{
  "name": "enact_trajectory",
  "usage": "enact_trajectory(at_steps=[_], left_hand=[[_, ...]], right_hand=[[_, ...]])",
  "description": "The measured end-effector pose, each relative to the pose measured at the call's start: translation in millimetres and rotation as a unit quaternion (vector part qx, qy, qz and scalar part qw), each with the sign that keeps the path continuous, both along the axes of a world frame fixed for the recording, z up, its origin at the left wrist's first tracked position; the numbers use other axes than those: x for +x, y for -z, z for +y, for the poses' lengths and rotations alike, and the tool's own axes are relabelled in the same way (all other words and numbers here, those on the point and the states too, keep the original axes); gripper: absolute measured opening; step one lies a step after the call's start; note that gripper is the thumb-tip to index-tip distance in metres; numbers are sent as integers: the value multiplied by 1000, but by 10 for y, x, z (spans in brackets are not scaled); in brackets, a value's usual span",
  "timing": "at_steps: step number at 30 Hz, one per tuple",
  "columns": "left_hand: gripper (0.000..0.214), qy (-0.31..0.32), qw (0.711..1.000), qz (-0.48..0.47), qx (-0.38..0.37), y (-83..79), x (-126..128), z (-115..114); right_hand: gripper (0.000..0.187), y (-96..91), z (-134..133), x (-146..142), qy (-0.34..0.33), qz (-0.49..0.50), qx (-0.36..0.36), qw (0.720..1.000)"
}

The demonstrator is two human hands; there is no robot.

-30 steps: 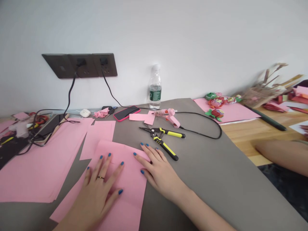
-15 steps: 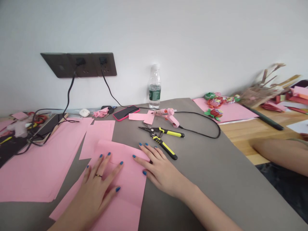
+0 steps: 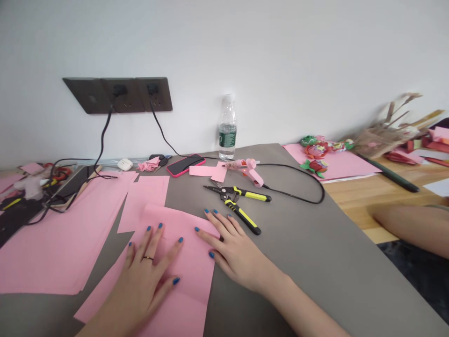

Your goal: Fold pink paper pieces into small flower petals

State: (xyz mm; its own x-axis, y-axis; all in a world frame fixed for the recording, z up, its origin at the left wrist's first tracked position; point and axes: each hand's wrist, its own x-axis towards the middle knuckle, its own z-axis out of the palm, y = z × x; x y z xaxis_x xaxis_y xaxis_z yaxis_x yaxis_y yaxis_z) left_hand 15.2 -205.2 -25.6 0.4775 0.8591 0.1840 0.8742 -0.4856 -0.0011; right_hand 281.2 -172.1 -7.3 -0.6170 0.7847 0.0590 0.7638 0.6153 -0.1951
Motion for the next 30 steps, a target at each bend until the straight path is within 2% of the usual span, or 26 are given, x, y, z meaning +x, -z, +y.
enact_trajectory(at_steps=[7,14,20,25,30], left_hand=[[78,11,1000,13,12,-7,48,1],[79,14,999,32,35,36,39,-15],[69,4,998,38,58,134,11,-42],[68,4,998,34,53,106,14,-37],[72,-5,999,23,43,83,29,-33]], right_hand=[[63,29,-58,-114,10,-36,59,998],[62,135,-166,-327,-46,-33,98,994],[64,119,-211,-471,-46,-17,37,998],[66,75,-197,-441,-48,-18,-12,999],[68,110,-198,-422,-46,-14,-20,999]])
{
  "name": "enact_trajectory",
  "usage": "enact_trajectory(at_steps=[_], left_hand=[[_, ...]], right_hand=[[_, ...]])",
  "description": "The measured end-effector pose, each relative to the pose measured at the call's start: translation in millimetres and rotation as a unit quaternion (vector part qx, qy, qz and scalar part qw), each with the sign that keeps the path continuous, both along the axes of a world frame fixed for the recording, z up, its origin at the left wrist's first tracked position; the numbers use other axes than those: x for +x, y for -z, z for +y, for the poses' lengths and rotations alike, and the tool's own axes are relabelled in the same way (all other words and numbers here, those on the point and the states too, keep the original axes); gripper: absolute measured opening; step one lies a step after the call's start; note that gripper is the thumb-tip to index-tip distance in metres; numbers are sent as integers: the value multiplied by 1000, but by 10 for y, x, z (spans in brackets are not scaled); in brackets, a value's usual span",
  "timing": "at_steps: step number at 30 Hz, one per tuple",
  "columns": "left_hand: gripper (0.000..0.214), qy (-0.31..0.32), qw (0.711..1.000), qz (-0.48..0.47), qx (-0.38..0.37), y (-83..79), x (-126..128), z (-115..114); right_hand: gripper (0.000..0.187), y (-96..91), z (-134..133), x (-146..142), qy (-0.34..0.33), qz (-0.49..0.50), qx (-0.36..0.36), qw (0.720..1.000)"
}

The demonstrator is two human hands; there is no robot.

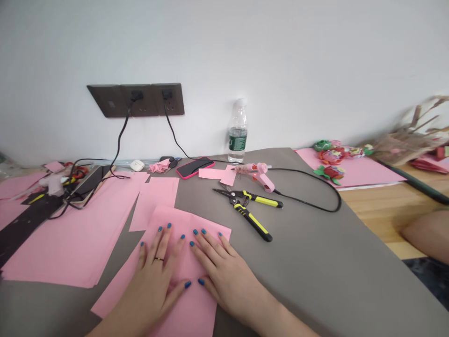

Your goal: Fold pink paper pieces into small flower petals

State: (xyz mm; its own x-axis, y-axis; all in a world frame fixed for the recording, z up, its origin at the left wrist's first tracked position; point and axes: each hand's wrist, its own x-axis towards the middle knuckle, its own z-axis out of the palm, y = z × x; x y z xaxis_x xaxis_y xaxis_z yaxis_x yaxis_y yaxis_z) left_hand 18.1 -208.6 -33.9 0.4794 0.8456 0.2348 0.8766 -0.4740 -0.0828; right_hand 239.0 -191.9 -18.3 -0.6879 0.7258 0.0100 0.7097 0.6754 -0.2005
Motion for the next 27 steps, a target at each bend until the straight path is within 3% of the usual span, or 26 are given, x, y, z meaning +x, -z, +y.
enact_trajectory(at_steps=[6,20,27], left_hand=[[78,-29,999,-22,4,13,-10,-10],[65,-37,999,-8,3,-50,-152,-19],[63,6,1000,9,-15,-75,-102,-5]], right_hand=[[67,25,-7,4,-2,-2,11,1000],[67,52,-7,17,-2,10,12,1000],[67,34,-1,14,-1,22,6,1000]])
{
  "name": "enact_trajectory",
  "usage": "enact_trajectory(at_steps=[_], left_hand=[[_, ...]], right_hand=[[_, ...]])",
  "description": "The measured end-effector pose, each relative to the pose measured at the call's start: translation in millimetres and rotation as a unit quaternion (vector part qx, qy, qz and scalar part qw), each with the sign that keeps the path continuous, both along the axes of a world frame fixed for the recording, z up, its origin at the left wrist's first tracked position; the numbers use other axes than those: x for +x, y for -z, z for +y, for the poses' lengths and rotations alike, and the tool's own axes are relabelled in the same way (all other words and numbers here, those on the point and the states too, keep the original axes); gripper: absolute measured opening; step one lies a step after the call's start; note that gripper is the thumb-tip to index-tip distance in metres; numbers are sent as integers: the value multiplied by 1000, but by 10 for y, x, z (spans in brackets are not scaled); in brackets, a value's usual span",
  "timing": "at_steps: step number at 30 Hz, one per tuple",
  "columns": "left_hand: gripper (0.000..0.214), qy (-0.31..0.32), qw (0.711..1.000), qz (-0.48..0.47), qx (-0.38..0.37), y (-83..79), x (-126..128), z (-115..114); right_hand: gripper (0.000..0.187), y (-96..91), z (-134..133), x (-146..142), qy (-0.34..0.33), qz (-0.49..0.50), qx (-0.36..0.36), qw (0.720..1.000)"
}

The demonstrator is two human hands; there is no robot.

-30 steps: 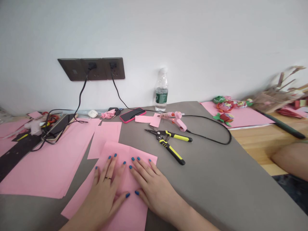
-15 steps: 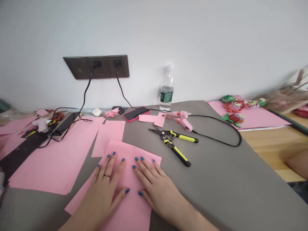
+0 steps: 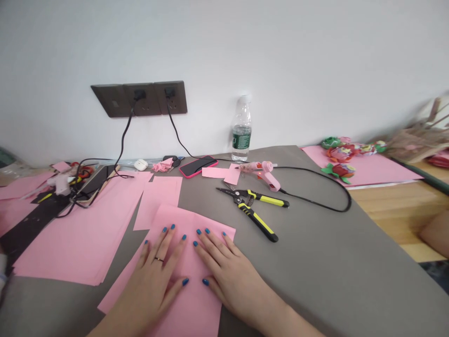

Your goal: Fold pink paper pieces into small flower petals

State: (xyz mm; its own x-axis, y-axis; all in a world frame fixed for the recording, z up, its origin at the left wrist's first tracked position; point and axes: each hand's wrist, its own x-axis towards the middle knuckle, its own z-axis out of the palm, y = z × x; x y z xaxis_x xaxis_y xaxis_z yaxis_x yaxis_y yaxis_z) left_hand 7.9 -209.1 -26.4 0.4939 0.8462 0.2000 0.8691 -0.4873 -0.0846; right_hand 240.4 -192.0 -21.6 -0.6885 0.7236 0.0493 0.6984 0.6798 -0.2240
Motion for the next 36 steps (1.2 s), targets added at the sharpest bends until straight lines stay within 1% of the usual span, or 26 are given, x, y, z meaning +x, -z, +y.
enact_trajectory(at_steps=[8,11,16,21,25,29,33,36], left_hand=[[66,5,1000,-2,14,62,71,-1],[68,3,1000,-1,17,84,76,3],[68,5,1000,-1,18,74,68,6],[62,4,1000,-7,12,49,68,9],[60,-1,1000,-17,8,38,92,26],[60,-1,1000,-19,1,18,136,48],[61,3,1000,-21,-1,-18,158,54],[59,2,1000,-21,-3,-43,155,51]], right_hand=[[65,-78,12,3,4,5,-36,999],[65,-71,20,10,20,9,-42,999],[69,9,51,66,56,19,-6,998],[75,48,53,235,78,-1,32,996],[78,13,0,382,66,-1,35,997],[77,-52,-46,492,48,2,-9,999],[72,-93,-70,595,18,7,-43,999],[67,-112,-93,664,-3,22,-51,998]])
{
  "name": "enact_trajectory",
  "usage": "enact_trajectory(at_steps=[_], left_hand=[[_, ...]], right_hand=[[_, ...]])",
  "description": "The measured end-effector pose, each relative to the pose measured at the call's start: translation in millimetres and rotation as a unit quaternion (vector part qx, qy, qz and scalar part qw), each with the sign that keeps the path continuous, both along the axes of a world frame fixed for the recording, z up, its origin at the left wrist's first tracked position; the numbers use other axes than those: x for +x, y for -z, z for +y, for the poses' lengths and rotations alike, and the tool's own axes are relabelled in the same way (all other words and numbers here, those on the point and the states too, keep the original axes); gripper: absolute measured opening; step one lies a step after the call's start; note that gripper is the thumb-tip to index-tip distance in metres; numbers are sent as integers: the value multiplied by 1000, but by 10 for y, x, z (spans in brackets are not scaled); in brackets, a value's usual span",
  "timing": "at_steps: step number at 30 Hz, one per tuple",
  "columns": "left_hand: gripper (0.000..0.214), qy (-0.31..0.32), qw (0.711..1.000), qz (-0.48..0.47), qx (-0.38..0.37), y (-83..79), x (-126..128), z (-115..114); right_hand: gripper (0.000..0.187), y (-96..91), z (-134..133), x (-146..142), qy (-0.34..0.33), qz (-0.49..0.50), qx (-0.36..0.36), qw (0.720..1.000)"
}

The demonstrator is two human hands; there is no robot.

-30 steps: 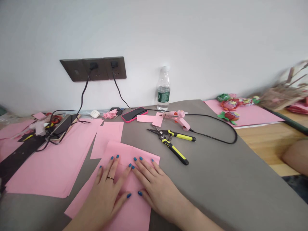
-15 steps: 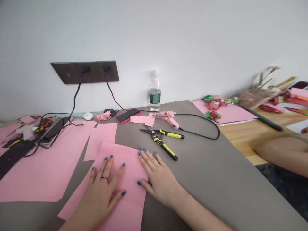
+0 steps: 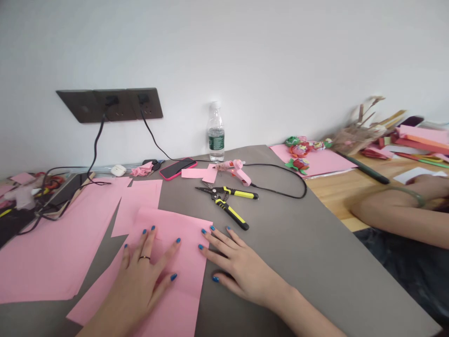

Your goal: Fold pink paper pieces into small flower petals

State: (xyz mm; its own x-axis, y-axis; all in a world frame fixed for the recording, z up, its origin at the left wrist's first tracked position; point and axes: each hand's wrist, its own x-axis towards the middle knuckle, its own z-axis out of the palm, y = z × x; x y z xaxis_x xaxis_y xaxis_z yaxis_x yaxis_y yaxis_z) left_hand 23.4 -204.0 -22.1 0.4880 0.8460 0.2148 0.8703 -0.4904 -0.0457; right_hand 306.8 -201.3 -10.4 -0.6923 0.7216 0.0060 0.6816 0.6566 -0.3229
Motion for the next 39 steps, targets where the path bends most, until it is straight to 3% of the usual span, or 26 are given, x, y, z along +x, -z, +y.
enact_trajectory(at_steps=[7,17,24,29,34,39], left_hand=[[52,-22,999,1,-33,-8,27,7],[55,-24,999,20,-31,7,39,21],[51,-29,998,22,-47,-32,41,67],[55,-20,998,16,-58,-5,30,65],[60,-30,999,12,-42,26,27,42],[65,0,999,16,-49,112,-60,76]], right_hand=[[60,-45,-16,4,23,-2,5,1000],[68,15,119,-458,76,-14,14,997],[63,61,3,-336,137,-46,70,987],[66,42,-34,-293,120,-46,75,989],[71,-55,169,-544,93,-45,27,994],[73,-109,353,-756,69,-19,6,997]])
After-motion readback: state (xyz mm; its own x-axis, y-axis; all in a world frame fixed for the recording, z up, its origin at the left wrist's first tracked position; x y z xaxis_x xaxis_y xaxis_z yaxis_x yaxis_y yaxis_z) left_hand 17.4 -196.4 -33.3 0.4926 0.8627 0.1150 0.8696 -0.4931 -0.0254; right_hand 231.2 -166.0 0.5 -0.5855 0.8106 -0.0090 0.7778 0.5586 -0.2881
